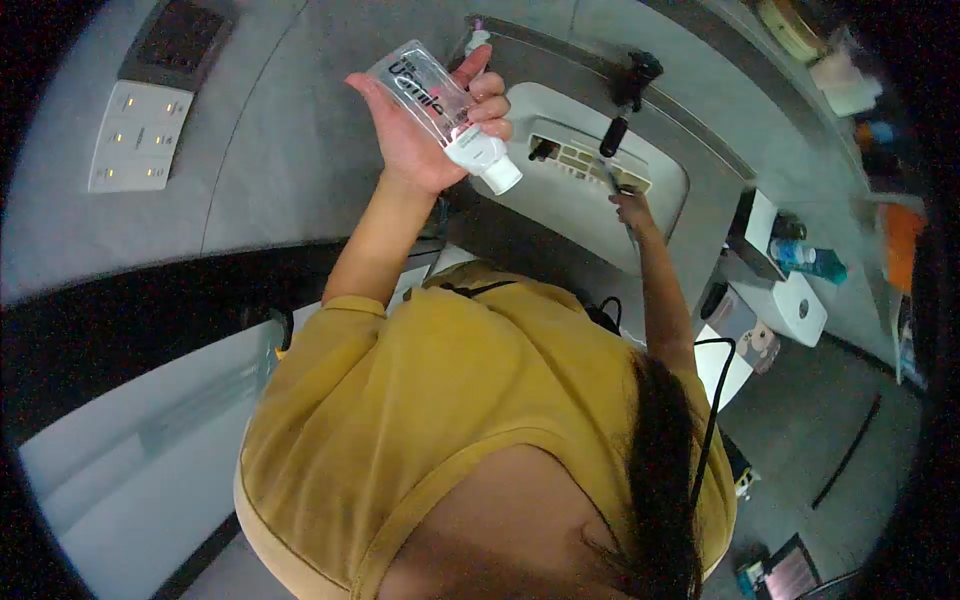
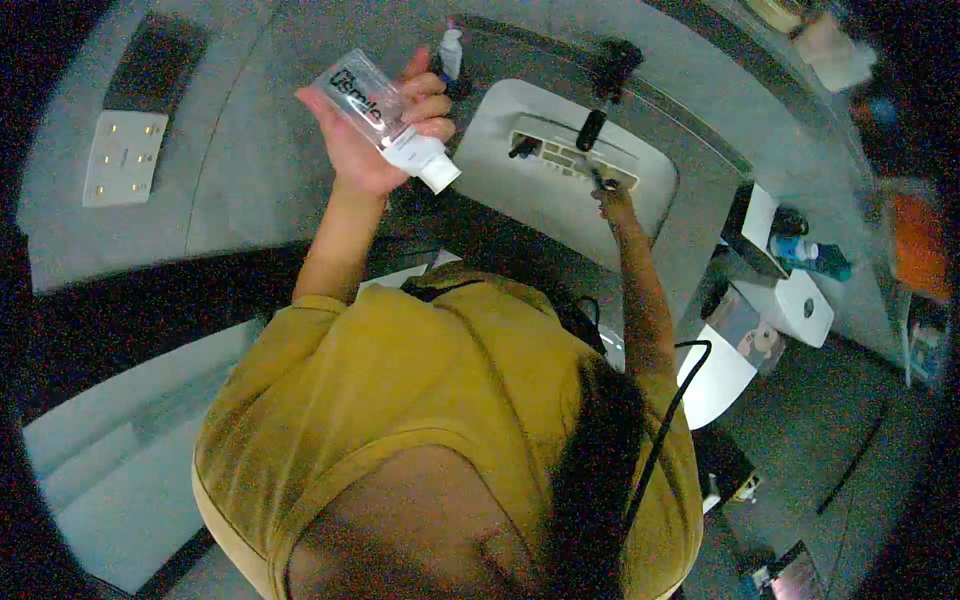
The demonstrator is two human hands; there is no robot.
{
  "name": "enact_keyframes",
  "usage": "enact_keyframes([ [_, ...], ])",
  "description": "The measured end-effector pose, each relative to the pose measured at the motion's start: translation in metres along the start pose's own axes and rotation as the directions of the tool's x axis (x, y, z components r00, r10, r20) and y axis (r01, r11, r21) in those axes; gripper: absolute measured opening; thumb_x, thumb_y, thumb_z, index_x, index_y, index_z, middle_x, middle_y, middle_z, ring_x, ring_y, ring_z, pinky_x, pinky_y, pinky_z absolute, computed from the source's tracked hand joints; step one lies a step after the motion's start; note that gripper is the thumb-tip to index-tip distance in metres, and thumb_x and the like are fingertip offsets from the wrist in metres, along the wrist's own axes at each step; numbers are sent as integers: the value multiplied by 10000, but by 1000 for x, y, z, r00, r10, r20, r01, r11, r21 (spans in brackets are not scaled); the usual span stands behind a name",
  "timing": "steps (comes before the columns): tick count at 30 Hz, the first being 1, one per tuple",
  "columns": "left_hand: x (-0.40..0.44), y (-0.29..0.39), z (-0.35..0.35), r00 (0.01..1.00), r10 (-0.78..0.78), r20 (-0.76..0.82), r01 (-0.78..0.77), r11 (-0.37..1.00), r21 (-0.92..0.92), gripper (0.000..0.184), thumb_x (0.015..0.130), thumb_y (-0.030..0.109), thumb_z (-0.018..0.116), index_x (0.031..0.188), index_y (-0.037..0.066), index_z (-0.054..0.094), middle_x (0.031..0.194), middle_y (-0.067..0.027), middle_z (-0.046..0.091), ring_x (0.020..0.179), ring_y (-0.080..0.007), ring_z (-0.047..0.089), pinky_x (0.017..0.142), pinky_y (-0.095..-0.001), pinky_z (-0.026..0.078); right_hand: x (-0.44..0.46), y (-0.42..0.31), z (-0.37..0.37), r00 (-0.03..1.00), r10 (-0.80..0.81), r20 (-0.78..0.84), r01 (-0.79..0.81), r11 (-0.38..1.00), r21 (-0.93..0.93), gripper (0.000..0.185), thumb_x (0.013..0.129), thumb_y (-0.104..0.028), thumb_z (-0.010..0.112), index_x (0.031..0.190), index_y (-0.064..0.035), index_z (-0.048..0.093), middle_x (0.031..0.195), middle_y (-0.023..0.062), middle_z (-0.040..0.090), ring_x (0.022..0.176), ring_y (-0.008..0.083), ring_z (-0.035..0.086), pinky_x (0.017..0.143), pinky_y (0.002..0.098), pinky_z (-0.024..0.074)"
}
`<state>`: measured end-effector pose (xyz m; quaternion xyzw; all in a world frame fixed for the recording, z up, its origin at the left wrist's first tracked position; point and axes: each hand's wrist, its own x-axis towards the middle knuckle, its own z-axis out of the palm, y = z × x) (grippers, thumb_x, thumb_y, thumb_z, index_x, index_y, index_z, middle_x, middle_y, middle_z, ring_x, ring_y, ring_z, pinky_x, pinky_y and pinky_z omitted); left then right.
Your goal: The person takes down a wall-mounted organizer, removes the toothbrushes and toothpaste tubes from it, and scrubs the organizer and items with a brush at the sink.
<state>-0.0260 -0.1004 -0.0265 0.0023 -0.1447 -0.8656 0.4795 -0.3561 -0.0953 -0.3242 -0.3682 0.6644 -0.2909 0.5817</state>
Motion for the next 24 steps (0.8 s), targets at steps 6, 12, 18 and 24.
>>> enact_keyframes([
  [6, 11, -12, 4, 989, -130, 71, 125, 990, 69, 1156, 425, 880, 452, 1212, 34, 432, 822, -26, 380, 706, -143, 358, 646, -287, 320, -10, 15, -4, 977, 43, 207, 0, 980, -201, 391, 744, -129, 632, 1101, -52, 495, 845, 77, 559, 679, 156, 521, 591, 299, 458],
  [12, 15, -21, 14, 984, -166, 65, 154, 976, 151, 1143, 433, 807, 551, 1262, 43, 362, 976, -56, 440, 744, -153, 372, 677, -291, 329, -29, -2, 13, 904, -343, 254, 427, 711, -559, 406, 771, -202, 640, 1123, -33, 529, 1034, 95, 570, 969, 195, 533, 817, 288, 434],
  [18, 9, -9, -11, 956, 220, -195, -126, 905, 407, 406, 782, 133, 556, 1168, 34, 472, 1028, -151, 548, 827, -212, 484, 772, -346, 384, -46, -43, 29, 868, -383, 316, 431, 897, -95, 313, 837, -201, 575, 1098, -30, 544, 1030, 77, 568, 935, 144, 530, 815, 253, 415],
  [24, -35, 54, -59, 521, 851, -63, -267, 232, 935, 357, 876, 218, 519, 1181, 40, 466, 948, -55, 529, 853, -140, 492, 757, -274, 398, -25, 0, 13, 884, -423, 201, 462, 858, -227, 281, 853, -192, 537, 1081, -29, 556, 895, 56, 594, 801, 137, 543, 714, 257, 428],
])
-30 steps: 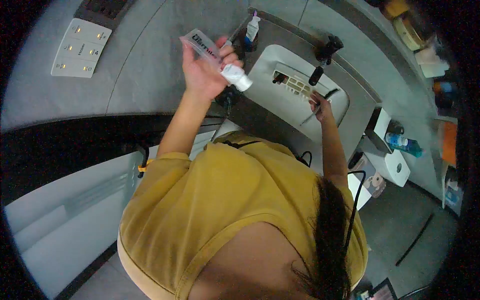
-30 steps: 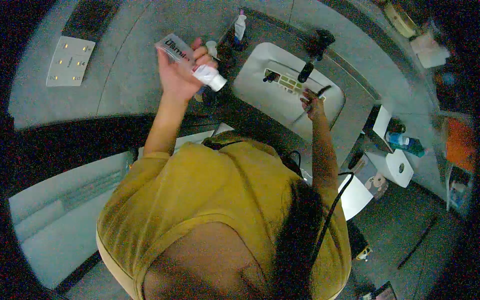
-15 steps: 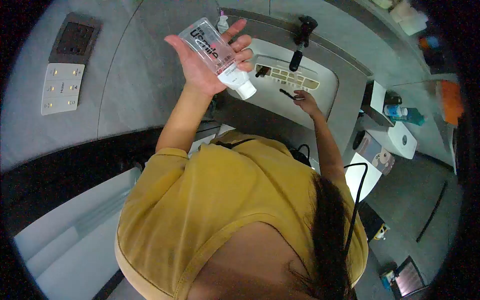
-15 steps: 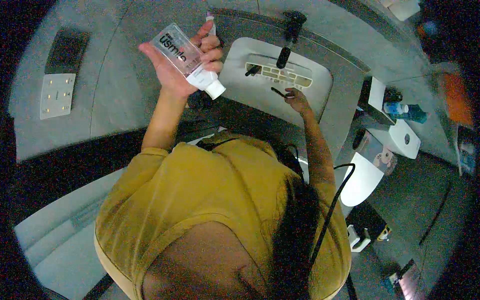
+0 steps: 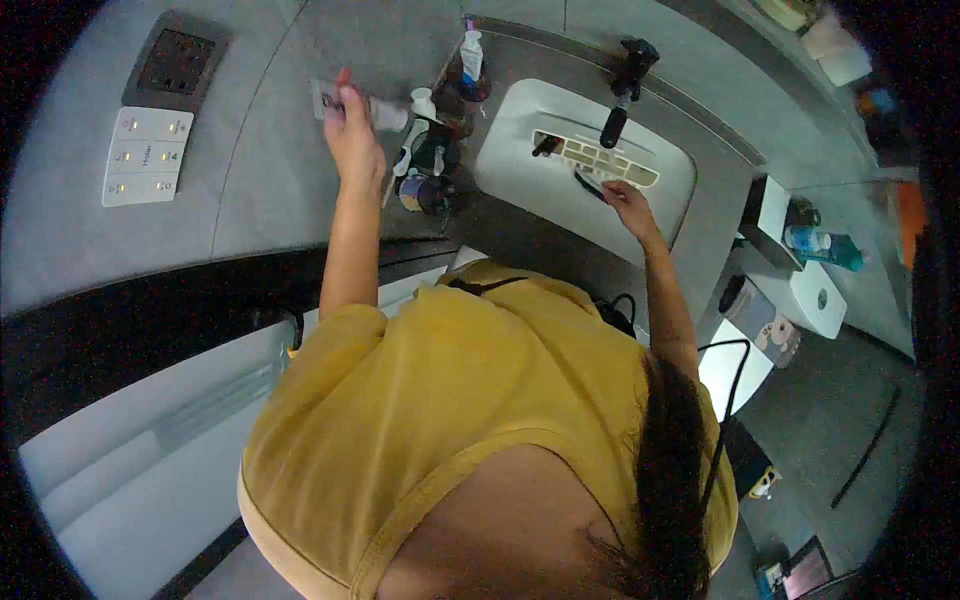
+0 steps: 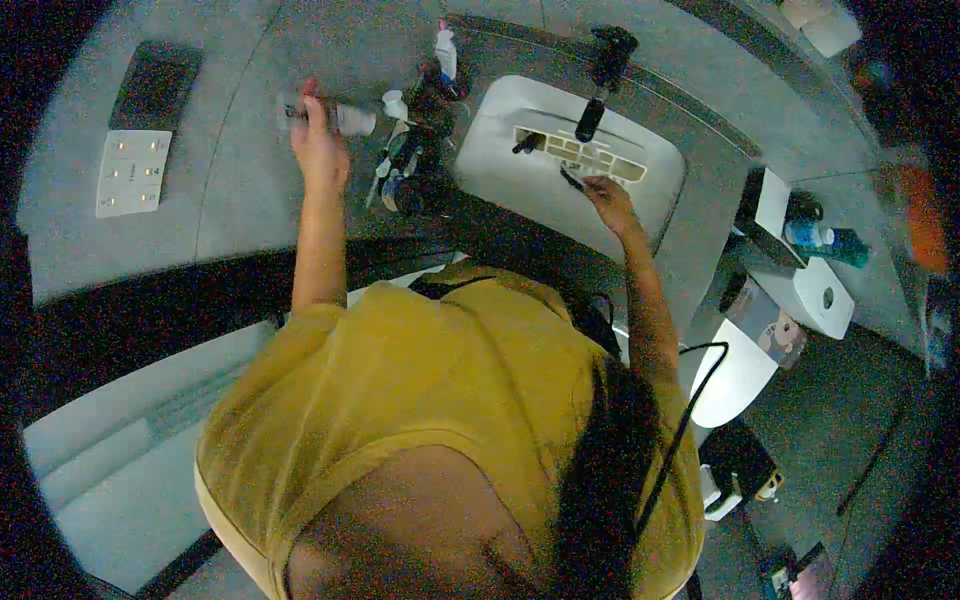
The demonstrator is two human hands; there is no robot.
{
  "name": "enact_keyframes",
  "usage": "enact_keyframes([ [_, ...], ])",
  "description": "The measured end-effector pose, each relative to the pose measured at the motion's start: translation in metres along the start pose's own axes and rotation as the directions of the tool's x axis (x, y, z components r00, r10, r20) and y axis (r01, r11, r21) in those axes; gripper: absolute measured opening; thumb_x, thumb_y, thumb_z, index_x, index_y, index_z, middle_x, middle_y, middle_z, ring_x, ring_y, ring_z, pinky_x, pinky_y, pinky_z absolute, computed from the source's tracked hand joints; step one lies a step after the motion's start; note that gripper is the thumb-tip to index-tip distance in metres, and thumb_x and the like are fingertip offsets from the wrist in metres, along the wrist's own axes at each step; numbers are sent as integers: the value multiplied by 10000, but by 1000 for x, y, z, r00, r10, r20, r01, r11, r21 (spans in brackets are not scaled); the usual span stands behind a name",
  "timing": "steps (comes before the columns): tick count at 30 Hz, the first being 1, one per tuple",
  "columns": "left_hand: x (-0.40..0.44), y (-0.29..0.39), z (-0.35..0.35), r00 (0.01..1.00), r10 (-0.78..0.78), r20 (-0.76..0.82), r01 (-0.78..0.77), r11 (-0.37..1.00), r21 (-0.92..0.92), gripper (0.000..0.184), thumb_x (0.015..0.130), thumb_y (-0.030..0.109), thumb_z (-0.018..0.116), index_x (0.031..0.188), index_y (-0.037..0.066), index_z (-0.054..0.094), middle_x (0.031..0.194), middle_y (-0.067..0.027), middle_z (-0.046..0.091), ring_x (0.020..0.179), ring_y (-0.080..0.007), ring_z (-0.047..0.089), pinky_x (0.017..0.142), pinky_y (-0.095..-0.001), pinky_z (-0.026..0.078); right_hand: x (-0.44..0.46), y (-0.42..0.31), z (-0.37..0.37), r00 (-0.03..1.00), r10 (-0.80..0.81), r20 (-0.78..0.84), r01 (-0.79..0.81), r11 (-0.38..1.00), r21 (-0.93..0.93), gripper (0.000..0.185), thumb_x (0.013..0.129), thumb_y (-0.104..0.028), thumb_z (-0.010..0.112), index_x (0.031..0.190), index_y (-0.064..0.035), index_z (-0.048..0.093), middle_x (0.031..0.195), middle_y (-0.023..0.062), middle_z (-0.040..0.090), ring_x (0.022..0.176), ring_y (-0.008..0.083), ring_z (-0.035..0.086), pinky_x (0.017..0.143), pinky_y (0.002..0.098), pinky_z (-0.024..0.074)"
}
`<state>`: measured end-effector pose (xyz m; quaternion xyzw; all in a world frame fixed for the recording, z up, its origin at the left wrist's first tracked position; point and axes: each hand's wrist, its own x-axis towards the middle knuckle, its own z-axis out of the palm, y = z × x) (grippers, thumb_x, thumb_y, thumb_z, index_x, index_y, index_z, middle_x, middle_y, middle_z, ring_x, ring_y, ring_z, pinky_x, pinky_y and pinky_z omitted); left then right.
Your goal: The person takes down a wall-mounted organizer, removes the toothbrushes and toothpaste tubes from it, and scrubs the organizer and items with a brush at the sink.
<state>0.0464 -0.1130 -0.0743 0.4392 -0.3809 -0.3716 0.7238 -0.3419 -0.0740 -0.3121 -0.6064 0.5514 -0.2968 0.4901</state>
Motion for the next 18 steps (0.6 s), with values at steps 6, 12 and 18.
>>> enact_keyframes([
  [6, -13, -59, -51, 978, -205, 36, 204, 978, 37, 502, 861, 310, 549, 1269, 54, 408, 1077, -41, 525, 949, -125, 488, 837, -282, 384, -9, 37, -9, 990, 128, 53, -119, 982, -144, 310, 858, -243, 524, 1064, -15, 562, 858, 55, 593, 720, 133, 526, 624, 264, 426],
  [12, -16, -104, -65, 931, -227, 288, 83, 896, 436, 473, 876, 274, 526, 1266, 30, 415, 1176, -119, 507, 1058, -192, 482, 899, -309, 368, -8, 56, -3, 995, 97, -17, -98, 980, -172, 334, 838, -286, 550, 1019, -7, 578, 845, 62, 587, 735, 147, 524, 671, 277, 431],
  [18, -24, -107, -80, 806, 203, 556, -592, 283, 755, 447, 854, 250, 553, 1226, 27, 448, 1075, -180, 560, 955, -186, 542, 787, -309, 424, -6, 36, -2, 993, 4, -121, -19, 992, -121, 264, 816, -192, 582, 1033, -42, 575, 959, 103, 607, 872, 205, 587, 779, 301, 459],
])
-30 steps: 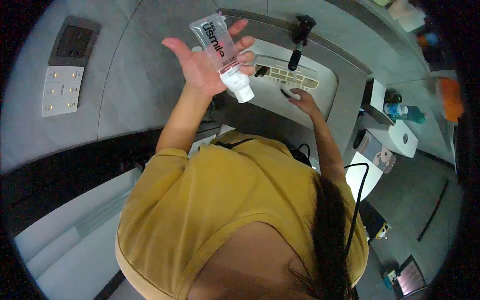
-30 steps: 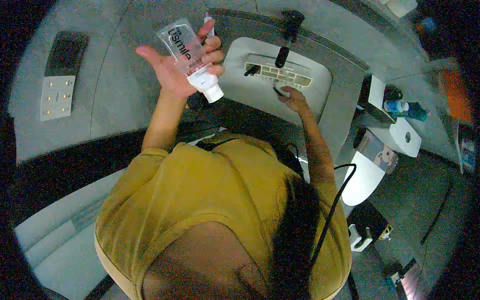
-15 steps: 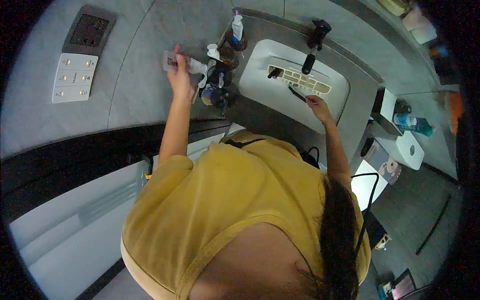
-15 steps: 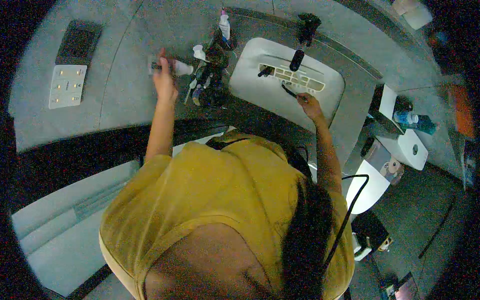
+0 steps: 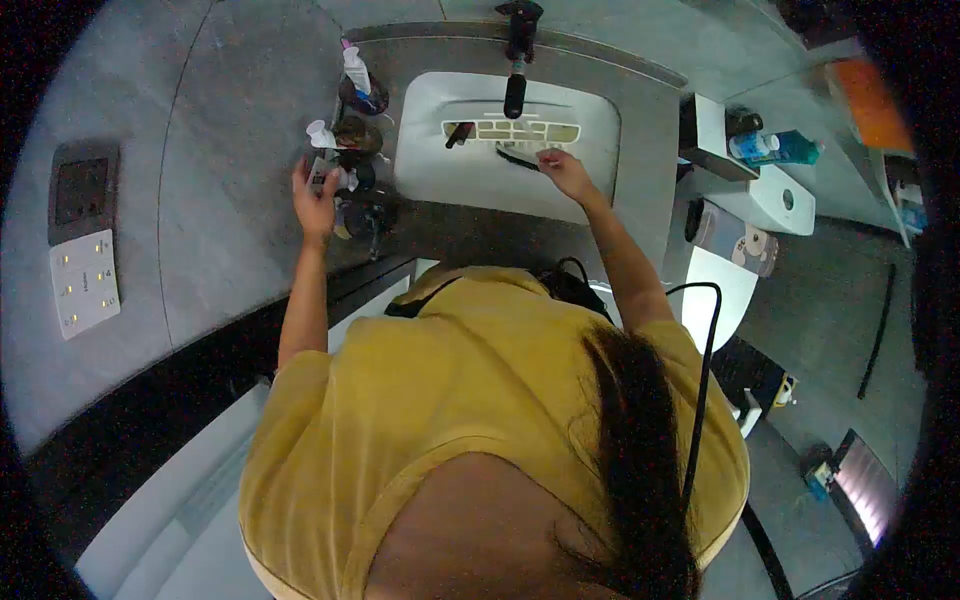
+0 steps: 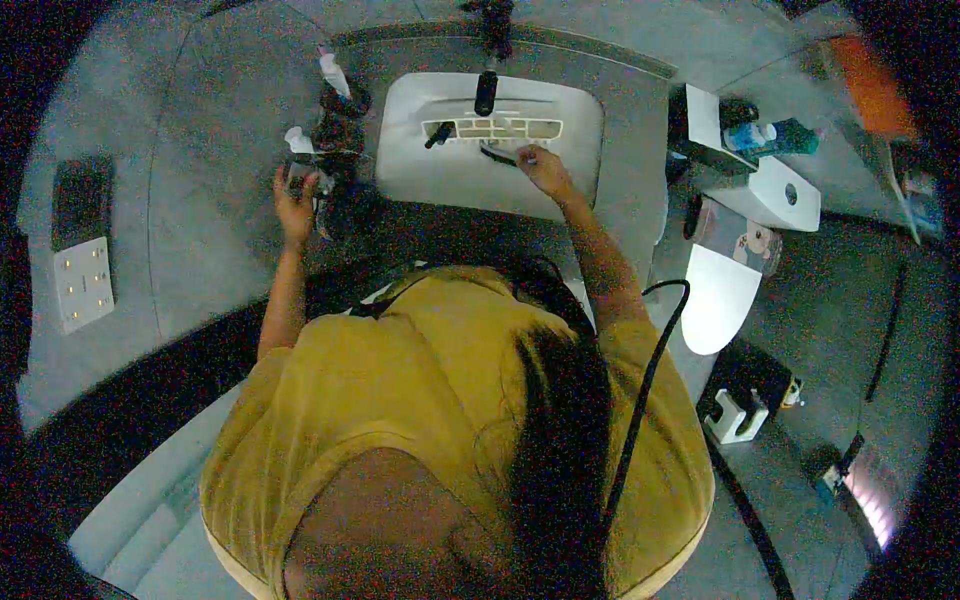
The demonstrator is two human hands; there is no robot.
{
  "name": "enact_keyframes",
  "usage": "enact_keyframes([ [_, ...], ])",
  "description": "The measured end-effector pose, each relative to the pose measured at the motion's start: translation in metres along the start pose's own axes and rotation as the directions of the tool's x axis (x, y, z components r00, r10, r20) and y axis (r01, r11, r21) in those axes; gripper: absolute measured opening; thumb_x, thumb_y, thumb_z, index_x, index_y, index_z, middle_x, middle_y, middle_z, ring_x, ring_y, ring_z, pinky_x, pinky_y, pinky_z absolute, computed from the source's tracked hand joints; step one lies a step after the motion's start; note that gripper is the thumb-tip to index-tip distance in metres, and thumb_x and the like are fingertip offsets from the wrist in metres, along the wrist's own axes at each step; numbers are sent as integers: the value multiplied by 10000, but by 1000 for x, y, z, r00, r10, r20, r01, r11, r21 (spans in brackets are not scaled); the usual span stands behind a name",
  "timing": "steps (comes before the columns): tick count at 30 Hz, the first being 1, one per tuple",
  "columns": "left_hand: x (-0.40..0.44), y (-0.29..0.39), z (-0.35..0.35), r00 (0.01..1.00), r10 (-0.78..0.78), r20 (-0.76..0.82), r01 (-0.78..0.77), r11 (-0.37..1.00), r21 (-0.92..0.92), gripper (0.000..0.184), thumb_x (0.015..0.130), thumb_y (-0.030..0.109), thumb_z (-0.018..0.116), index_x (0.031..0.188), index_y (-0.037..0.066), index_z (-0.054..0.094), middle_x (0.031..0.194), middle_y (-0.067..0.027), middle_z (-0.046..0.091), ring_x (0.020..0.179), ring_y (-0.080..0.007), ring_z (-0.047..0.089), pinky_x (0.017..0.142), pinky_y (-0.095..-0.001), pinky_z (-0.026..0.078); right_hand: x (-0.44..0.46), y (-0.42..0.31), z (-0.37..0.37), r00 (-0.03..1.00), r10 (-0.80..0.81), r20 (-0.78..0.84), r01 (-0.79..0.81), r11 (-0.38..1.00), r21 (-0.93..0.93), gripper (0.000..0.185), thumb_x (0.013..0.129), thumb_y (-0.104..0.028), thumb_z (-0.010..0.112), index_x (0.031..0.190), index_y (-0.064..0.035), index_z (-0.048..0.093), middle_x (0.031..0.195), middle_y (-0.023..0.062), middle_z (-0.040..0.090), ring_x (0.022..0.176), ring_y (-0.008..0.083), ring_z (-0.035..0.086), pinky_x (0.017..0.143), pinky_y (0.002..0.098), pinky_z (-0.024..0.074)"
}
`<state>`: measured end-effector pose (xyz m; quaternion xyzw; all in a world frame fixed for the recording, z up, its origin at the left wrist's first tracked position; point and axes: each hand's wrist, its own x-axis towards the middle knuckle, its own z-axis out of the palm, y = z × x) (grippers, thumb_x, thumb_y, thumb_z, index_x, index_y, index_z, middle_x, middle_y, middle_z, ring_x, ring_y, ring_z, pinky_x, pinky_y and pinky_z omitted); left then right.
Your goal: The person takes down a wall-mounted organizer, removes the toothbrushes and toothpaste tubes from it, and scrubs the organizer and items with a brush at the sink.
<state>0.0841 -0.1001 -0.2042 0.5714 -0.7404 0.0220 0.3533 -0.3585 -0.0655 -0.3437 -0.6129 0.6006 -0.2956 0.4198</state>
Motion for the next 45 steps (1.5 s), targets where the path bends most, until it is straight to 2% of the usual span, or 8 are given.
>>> enact_keyframes([
  [2, -7, -11, 1, 935, -273, 227, 349, 827, -441, 351, 823, 258, 592, 1084, 28, 545, 949, -143, 617, 772, -224, 597, 708, -335, 454, 4, -5, 2, 999, 24, -42, -23, 999, 33, 275, 809, -186, 590, 1044, -44, 569, 972, 103, 606, 870, 209, 589, 777, 302, 460],
  [10, -1, 2, -3, 969, -17, 246, -7, 995, 100, 223, 711, 47, 625, 924, 16, 568, 932, -159, 604, 842, -278, 590, 720, -320, 451, 6, -5, 5, 984, -121, -133, 79, 955, -285, 369, 772, -172, 614, 1109, -58, 515, 1074, 144, 541, 913, 302, 559, 767, 383, 469],
  [18, 32, 92, -87, 928, -371, 13, 371, 927, -57, 275, 732, -5, 556, 1003, 22, 517, 895, -91, 584, 782, -182, 567, 713, -285, 447, 23, -6, -5, 954, -297, -28, 122, 473, -872, 341, 766, -52, 492, 1107, -37, 486, 1088, 151, 528, 1052, 307, 467, 909, 400, 368],
  [24, 38, 179, -94, 936, -110, 333, 125, 992, -24, 125, 767, 73, 570, 886, 53, 601, 821, -100, 604, 691, -194, 586, 606, -280, 446, 68, 35, 4, 993, 29, 114, 73, 608, -791, 431, 869, -155, 432, 1259, -12, 319, 1066, 220, 535, 904, 307, 561, 657, 435, 491],
  [28, 25, 118, -77, 776, -558, 294, 587, 810, -13, 217, 762, 182, 622, 922, 37, 602, 869, -137, 619, 691, -226, 594, 636, -322, 456, 72, 46, 4, 995, -35, 91, 94, 587, -804, 554, 795, -30, 462, 1303, -63, 243, 801, 191, 614, 667, 343, 608, 584, 419, 492],
  [36, 26, 43, -38, 834, -468, 294, 460, 882, 99, 368, 735, 312, 653, 985, 46, 605, 808, -156, 636, 765, -284, 626, 670, -377, 471, 61, 38, 8, 973, -202, 112, 196, 467, -862, 468, 767, -72, 544, 1205, -88, 380, 1107, 167, 498, 1060, 317, 472, 831, 432, 412],
  [42, 29, 75, -90, 856, -515, 33, 476, 813, 336, 290, 783, 261, 625, 938, 19, 583, 777, -143, 634, 734, -267, 629, 642, -383, 476, 7, -79, 9, 989, -143, -31, 71, 653, -754, 422, 800, -175, 577, 1178, -85, 413, 1135, 137, 504, 1057, 270, 490, 852, 375, 408],
  [45, 38, 119, -124, 845, -469, -258, 476, 879, -39, 208, 820, 196, 602, 877, 2, 555, 758, -107, 630, 706, -211, 626, 620, -333, 490, 2, -129, 27, 969, -198, 147, 126, 910, 394, 303, 858, -182, 537, 1144, -86, 501, 1028, 108, 575, 859, 200, 587, 762, 309, 466],
])
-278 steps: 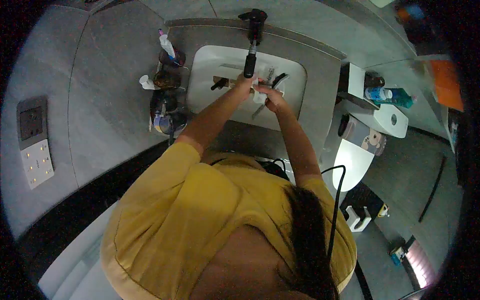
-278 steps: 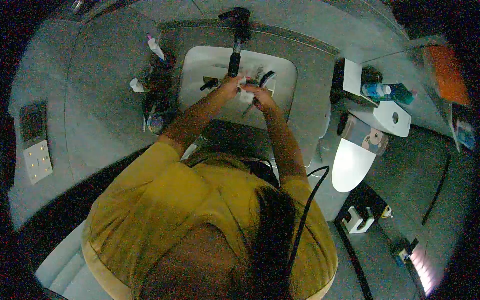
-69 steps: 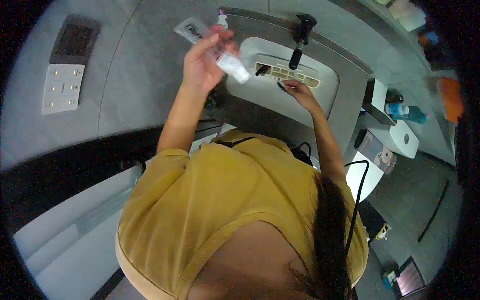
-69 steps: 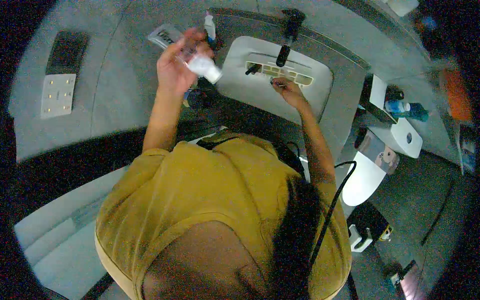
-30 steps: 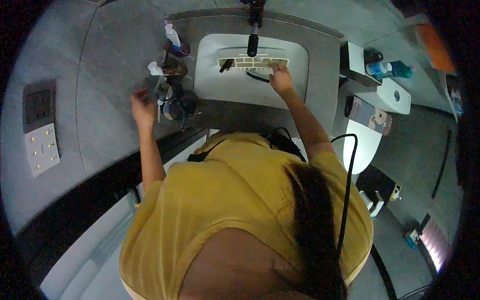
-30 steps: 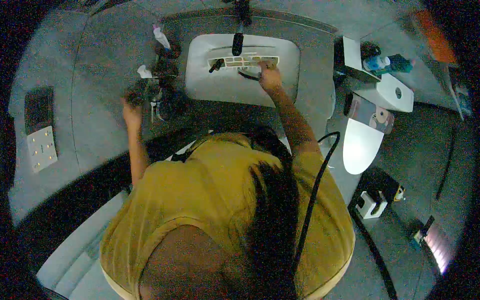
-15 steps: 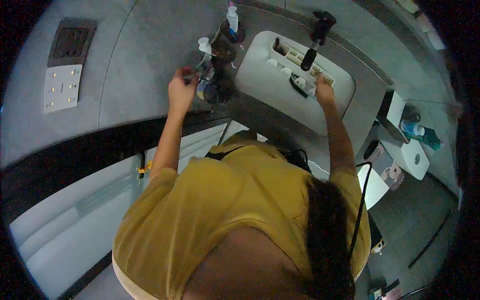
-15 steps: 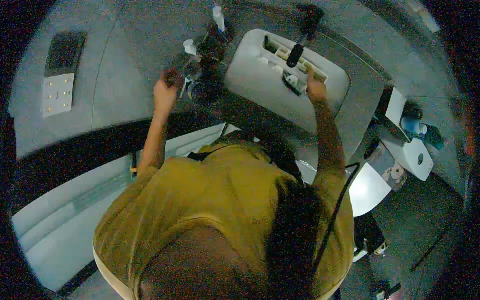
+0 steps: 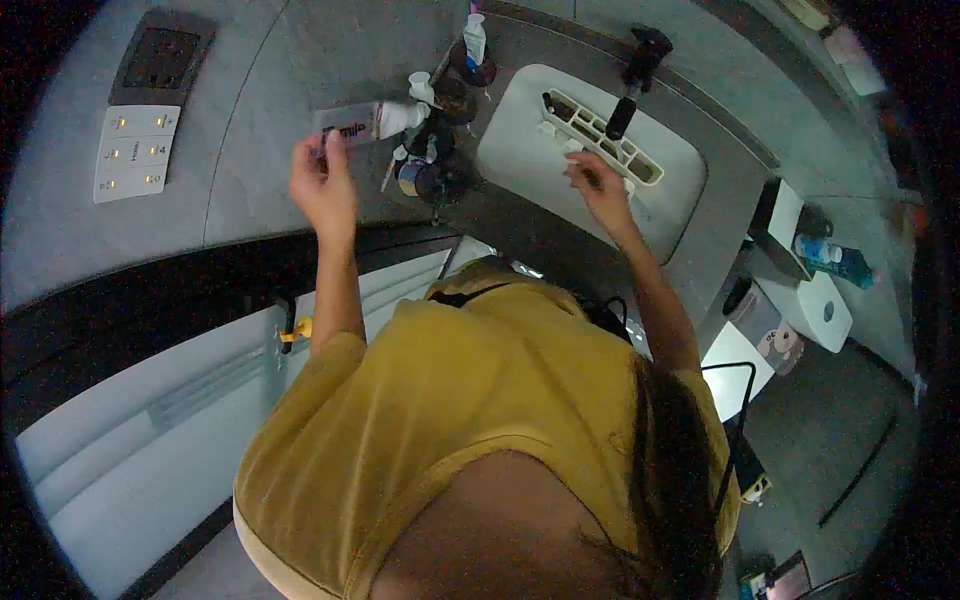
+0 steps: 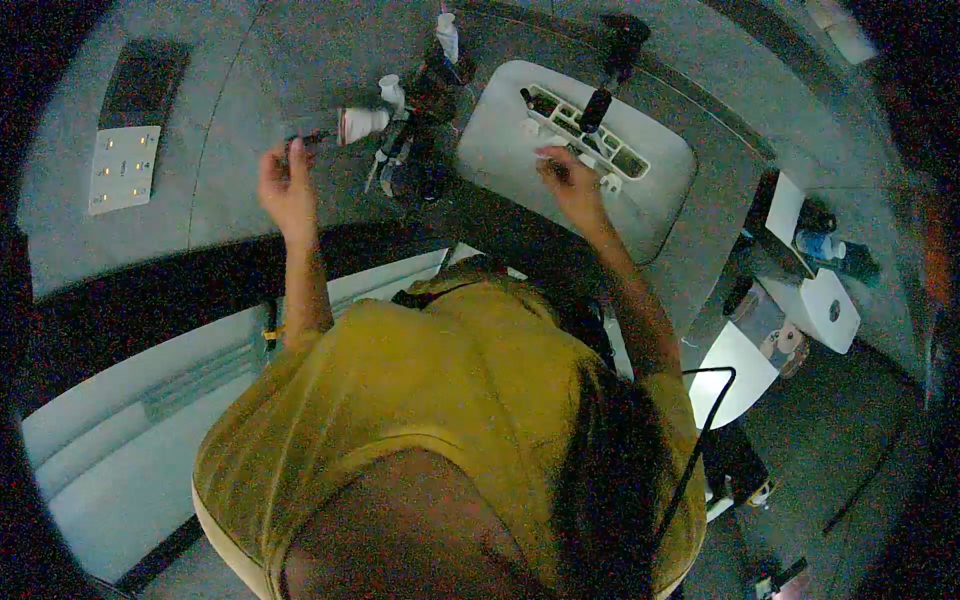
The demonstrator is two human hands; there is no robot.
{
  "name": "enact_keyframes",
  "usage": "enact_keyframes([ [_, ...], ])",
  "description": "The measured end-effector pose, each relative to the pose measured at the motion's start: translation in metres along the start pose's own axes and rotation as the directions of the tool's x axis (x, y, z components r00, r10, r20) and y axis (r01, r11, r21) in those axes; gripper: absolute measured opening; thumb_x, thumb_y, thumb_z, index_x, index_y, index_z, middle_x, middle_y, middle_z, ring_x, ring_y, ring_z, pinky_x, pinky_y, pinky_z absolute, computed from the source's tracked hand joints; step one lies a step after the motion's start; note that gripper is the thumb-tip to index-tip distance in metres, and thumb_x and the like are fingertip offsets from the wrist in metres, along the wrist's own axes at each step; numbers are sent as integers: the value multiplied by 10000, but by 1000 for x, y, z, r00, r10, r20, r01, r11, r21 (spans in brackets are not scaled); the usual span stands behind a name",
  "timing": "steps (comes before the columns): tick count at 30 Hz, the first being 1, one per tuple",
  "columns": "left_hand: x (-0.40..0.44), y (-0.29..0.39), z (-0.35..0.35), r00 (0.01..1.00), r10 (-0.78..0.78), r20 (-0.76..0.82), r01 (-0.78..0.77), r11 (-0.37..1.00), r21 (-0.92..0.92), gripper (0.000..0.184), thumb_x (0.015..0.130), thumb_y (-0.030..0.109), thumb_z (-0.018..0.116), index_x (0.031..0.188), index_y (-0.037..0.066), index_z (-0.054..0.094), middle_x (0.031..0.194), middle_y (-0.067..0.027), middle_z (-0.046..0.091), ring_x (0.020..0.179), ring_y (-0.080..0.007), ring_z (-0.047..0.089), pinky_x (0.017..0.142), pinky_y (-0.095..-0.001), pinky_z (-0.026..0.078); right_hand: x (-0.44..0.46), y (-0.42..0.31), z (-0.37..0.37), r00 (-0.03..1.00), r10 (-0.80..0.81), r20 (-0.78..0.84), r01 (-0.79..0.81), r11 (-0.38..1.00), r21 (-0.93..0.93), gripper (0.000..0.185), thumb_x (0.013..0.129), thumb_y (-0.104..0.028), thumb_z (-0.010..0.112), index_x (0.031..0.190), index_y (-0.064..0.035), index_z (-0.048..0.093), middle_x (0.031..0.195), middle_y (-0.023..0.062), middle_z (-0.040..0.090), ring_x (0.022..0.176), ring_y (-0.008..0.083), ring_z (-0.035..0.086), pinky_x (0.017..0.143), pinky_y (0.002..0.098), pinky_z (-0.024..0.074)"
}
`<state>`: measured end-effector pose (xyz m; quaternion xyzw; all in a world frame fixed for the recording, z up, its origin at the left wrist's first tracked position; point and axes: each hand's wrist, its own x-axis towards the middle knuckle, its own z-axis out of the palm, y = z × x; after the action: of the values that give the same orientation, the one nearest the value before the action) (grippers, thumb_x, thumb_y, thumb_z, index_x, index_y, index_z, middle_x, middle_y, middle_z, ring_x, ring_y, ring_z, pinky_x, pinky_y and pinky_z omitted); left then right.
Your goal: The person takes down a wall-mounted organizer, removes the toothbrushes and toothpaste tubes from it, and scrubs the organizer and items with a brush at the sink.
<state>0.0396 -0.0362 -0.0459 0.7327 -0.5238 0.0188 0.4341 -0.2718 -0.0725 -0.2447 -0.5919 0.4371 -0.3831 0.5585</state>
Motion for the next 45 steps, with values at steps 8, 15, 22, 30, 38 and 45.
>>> enact_keyframes([
  [8, -17, 45, 27, 816, -145, 559, 568, 380, -730, 112, 817, 81, 586, 905, 27, 541, 911, -103, 616, 776, -201, 621, 702, -277, 510, 25, -155, 28, 950, -311, -40, 303, 880, 364, 345, 914, -136, 435, 1229, 1, 402, 999, 123, 570, 819, 180, 603, 753, 275, 478],
  [15, -21, 55, 45, 933, 247, 261, -106, 884, -456, 473, 663, 137, 742, 1034, 27, 469, 1125, -163, 506, 1017, -219, 501, 883, -334, 387, 7, -177, 5, 973, -230, -26, 230, 973, 1, 269, 904, -160, 473, 1117, -4, 521, 849, 81, 580, 703, 114, 588, 652, 228, 470],
  [22, -37, 94, 58, 611, 564, 556, -648, 759, -58, 609, 649, 348, 705, 1103, 55, 424, 1041, -185, 538, 917, -341, 537, 767, -436, 414, 4, -178, 6, 960, -278, 21, 279, 956, -91, 300, 859, -182, 547, 1110, -25, 502, 807, 65, 560, 670, 138, 589, 619, 262, 478],
  [30, -41, 98, 58, 584, 430, 688, -291, 903, -317, 390, 609, 225, 634, 916, 36, 483, 681, -180, 576, 650, -357, 591, 566, -411, 464, 0, -192, -8, 830, -492, 263, 549, 638, -540, 257, 834, -214, 544, 1045, -70, 517, 847, 145, 589, 719, 319, 580, 616, 368, 470],
  [38, -44, 94, 65, 655, 528, 540, -540, 827, -153, 409, 597, 211, 673, 919, 42, 486, 707, -143, 576, 608, -320, 581, 524, -392, 457, 7, -183, 19, 903, -418, 98, 344, 569, -747, 189, 838, -232, 521, 952, -82, 505, 790, 102, 600, 641, 290, 595, 552, 366, 488],
  [45, -42, 84, 61, 665, 599, 446, -631, 770, -93, 420, 598, 193, 693, 928, 45, 480, 726, -119, 554, 626, -303, 568, 532, -386, 449, 14, -179, 20, 835, -541, 96, 470, 612, -636, 181, 872, -238, 481, 935, -71, 510, 769, 110, 597, 642, 287, 595, 559, 367, 486],
])
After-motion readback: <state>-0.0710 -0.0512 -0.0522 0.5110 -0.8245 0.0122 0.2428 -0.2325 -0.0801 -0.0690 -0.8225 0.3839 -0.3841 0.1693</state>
